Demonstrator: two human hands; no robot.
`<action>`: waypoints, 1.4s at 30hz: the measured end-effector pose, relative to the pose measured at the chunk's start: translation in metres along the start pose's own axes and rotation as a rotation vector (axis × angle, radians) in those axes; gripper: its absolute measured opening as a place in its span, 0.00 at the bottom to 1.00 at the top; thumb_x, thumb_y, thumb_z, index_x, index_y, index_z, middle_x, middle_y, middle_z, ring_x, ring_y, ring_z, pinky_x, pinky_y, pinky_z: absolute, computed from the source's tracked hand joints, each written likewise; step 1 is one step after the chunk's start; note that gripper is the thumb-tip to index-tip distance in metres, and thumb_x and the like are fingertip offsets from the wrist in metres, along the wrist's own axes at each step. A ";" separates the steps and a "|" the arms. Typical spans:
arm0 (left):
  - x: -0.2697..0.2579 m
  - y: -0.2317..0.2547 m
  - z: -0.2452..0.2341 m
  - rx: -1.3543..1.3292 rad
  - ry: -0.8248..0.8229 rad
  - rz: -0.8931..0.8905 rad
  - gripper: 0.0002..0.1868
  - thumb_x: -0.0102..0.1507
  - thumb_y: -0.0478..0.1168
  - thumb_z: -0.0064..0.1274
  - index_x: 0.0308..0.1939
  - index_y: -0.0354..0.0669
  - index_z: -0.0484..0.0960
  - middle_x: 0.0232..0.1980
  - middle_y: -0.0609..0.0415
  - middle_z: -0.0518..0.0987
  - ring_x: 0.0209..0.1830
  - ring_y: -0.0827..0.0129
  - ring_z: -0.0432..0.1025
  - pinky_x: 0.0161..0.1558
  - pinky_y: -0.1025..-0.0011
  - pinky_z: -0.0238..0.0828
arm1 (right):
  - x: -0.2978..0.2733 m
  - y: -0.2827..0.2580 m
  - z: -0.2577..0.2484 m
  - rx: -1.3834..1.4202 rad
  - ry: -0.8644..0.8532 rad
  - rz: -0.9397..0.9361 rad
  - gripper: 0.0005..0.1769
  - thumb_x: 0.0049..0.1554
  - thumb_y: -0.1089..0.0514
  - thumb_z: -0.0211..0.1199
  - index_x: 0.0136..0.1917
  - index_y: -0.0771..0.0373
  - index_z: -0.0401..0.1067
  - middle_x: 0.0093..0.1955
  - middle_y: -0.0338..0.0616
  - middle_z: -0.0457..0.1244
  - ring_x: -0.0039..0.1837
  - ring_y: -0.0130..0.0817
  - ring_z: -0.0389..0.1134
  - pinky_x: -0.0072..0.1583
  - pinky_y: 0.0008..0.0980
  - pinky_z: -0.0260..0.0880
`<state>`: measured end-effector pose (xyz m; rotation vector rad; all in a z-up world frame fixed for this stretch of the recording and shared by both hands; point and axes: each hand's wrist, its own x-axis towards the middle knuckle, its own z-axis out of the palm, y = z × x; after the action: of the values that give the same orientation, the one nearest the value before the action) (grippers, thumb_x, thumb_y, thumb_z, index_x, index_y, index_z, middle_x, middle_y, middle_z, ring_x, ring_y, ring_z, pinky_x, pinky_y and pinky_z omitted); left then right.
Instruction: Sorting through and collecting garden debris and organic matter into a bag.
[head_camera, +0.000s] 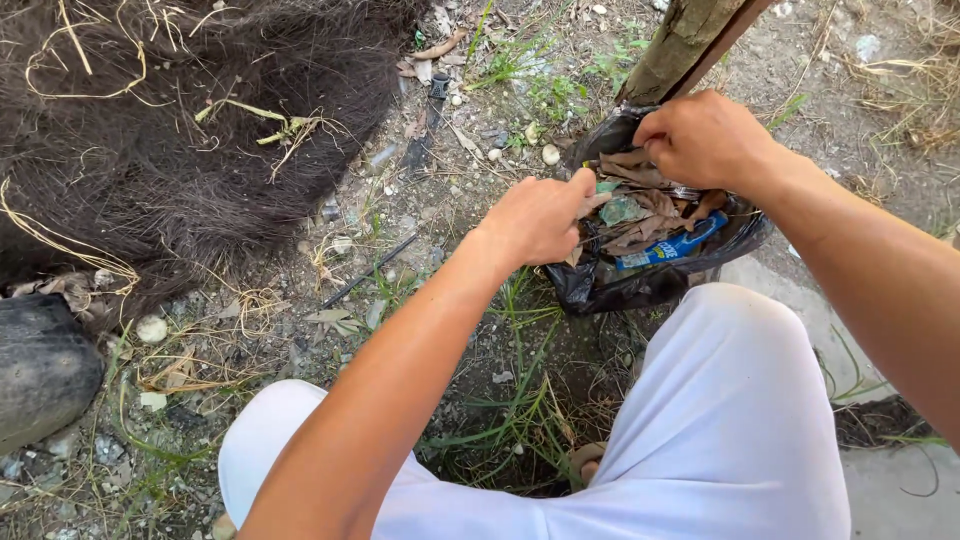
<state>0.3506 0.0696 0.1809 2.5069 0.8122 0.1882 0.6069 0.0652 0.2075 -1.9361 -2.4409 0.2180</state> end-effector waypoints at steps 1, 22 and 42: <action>0.000 0.003 -0.001 -0.001 -0.003 -0.001 0.23 0.57 0.38 0.54 0.54 0.40 0.66 0.38 0.40 0.82 0.44 0.41 0.76 0.46 0.45 0.69 | 0.001 0.000 0.002 0.002 -0.002 0.001 0.18 0.54 0.56 0.57 0.54 0.52 0.81 0.50 0.47 0.72 0.52 0.52 0.73 0.57 0.49 0.73; 0.030 0.043 0.001 -0.071 -0.084 -0.069 0.29 0.57 0.44 0.60 0.57 0.42 0.64 0.45 0.36 0.81 0.49 0.39 0.75 0.48 0.45 0.70 | -0.018 0.019 -0.009 0.243 -0.437 0.096 0.11 0.53 0.49 0.70 0.49 0.51 0.83 0.44 0.37 0.75 0.46 0.35 0.75 0.52 0.36 0.73; 0.037 0.026 0.012 0.144 -0.140 -0.142 0.24 0.61 0.44 0.59 0.56 0.40 0.69 0.46 0.40 0.82 0.49 0.42 0.77 0.49 0.48 0.74 | -0.024 0.028 -0.008 -0.065 -0.310 0.238 0.13 0.55 0.53 0.57 0.47 0.47 0.83 0.43 0.47 0.73 0.49 0.45 0.75 0.55 0.47 0.76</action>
<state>0.3974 0.0685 0.1827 2.5475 0.9715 -0.0967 0.6405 0.0487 0.2134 -2.3828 -2.4070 0.4830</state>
